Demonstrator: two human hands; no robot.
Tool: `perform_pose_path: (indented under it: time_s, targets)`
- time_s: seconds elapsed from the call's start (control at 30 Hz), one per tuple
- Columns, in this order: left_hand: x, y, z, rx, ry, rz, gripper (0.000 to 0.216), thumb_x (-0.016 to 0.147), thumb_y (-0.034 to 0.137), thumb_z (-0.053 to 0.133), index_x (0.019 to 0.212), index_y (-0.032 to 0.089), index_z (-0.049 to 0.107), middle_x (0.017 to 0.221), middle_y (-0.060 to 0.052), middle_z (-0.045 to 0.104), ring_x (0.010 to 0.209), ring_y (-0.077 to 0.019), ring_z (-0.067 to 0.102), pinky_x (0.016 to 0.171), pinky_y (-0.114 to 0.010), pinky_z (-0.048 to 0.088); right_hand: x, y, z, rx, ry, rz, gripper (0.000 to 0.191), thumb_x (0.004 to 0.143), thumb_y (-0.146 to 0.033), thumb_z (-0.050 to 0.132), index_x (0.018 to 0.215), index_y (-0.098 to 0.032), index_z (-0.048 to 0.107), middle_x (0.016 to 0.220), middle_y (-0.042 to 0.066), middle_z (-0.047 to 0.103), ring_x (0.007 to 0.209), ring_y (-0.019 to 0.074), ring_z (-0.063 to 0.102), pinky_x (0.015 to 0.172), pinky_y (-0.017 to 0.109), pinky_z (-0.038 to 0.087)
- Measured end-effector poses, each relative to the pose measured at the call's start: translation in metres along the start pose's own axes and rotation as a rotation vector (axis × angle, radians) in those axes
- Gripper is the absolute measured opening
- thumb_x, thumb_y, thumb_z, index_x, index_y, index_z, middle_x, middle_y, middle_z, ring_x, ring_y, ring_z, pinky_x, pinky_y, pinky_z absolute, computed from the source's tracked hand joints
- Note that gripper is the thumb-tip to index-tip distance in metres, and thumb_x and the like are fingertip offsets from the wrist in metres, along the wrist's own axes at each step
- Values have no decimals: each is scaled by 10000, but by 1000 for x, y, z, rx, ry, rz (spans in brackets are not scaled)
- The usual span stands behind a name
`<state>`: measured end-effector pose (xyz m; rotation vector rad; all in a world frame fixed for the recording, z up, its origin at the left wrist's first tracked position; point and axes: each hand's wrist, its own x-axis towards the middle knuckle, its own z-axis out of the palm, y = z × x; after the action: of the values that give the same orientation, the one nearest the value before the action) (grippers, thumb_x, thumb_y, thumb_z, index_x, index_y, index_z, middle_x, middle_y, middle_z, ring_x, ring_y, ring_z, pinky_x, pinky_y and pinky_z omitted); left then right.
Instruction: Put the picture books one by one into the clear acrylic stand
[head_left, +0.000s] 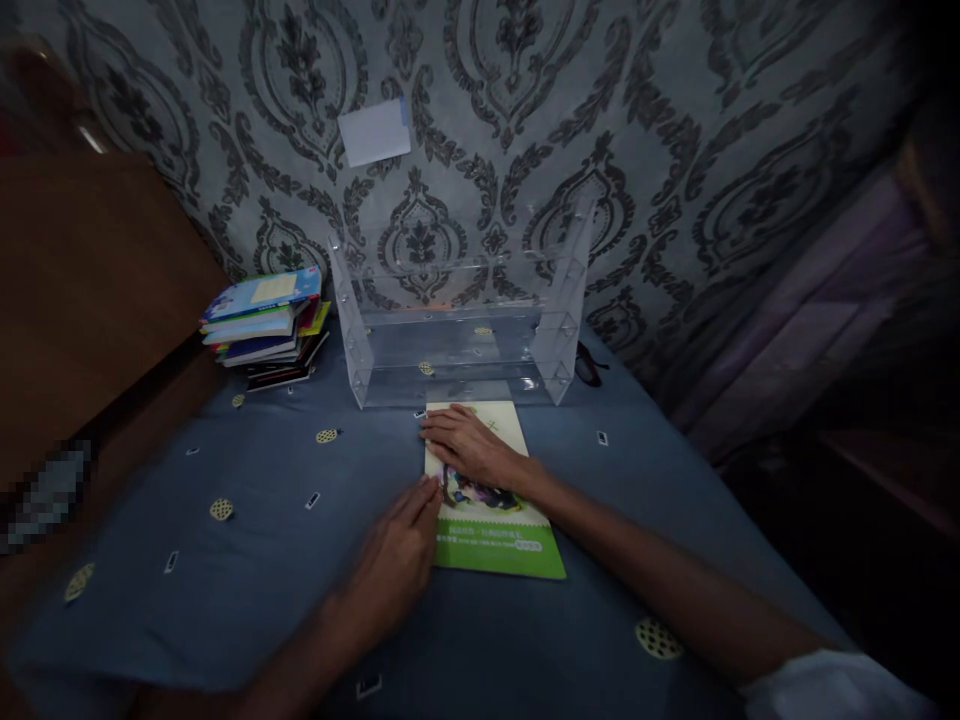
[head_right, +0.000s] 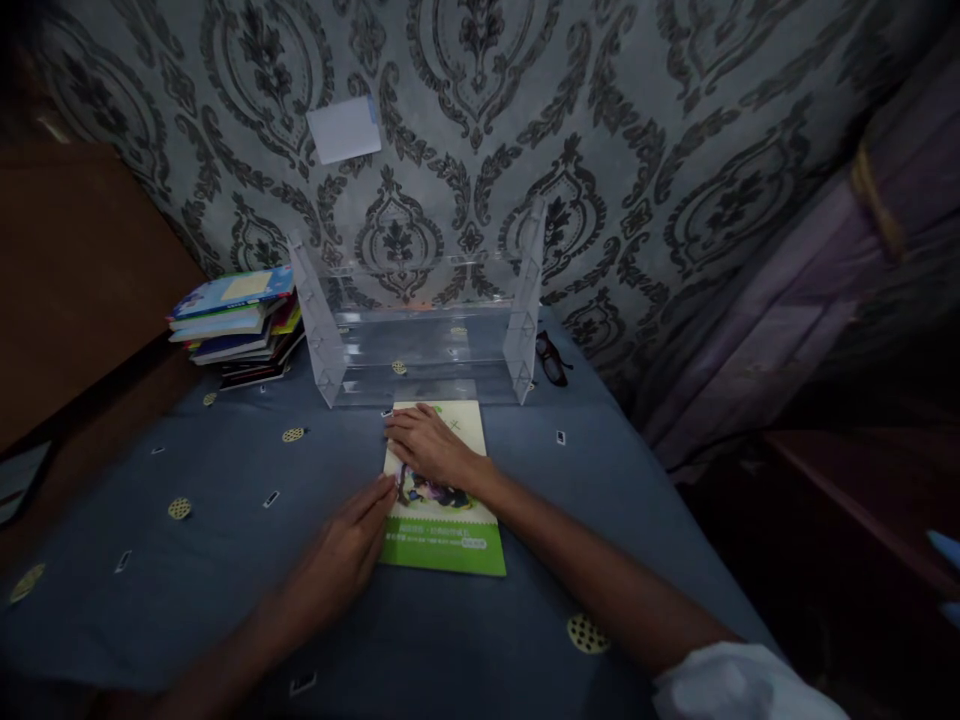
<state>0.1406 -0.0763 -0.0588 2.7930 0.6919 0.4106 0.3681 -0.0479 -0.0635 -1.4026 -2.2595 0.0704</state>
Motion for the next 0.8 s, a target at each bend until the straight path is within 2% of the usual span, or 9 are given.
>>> perform_pose_path:
  time_s: [0.23,0.43,0.63,0.8]
  targets:
    - [-10,5,1,-5,-19,7,541,892,2,398,1404,113,530,1469,-159,554,1354,-261,552,1109,-433,511,-10,-25,0,18,63,-17,218,995,-264,550,1041,-160,737,1169,130,735,1168,264,630,1073,486,424]
    - [-29,10,9,18,45,57,563,878,-18,380,1408,111,519,1461,-156,563,1349,-257,557,1082,-429,539,-23,-41,0,23,54,-21,232,1012,-261,518,1081,-172,722,1197,122,725,1200,254,618,1097,492,415]
    - [-28,12,3,78,42,82,533,896,11,401,1400,128,528,1426,-139,599,1309,-256,594,1063,-421,559,-14,-29,-1,-36,-11,-7,254,1025,-240,486,1094,-187,724,1228,110,714,1195,244,624,1113,492,401]
    - [-27,12,4,83,53,85,524,909,26,389,1407,122,520,1439,-157,584,1345,-261,561,1073,-431,551,-2,-15,1,-88,-22,54,304,1041,-244,437,1156,-191,713,1311,107,683,1271,257,584,1109,496,414]
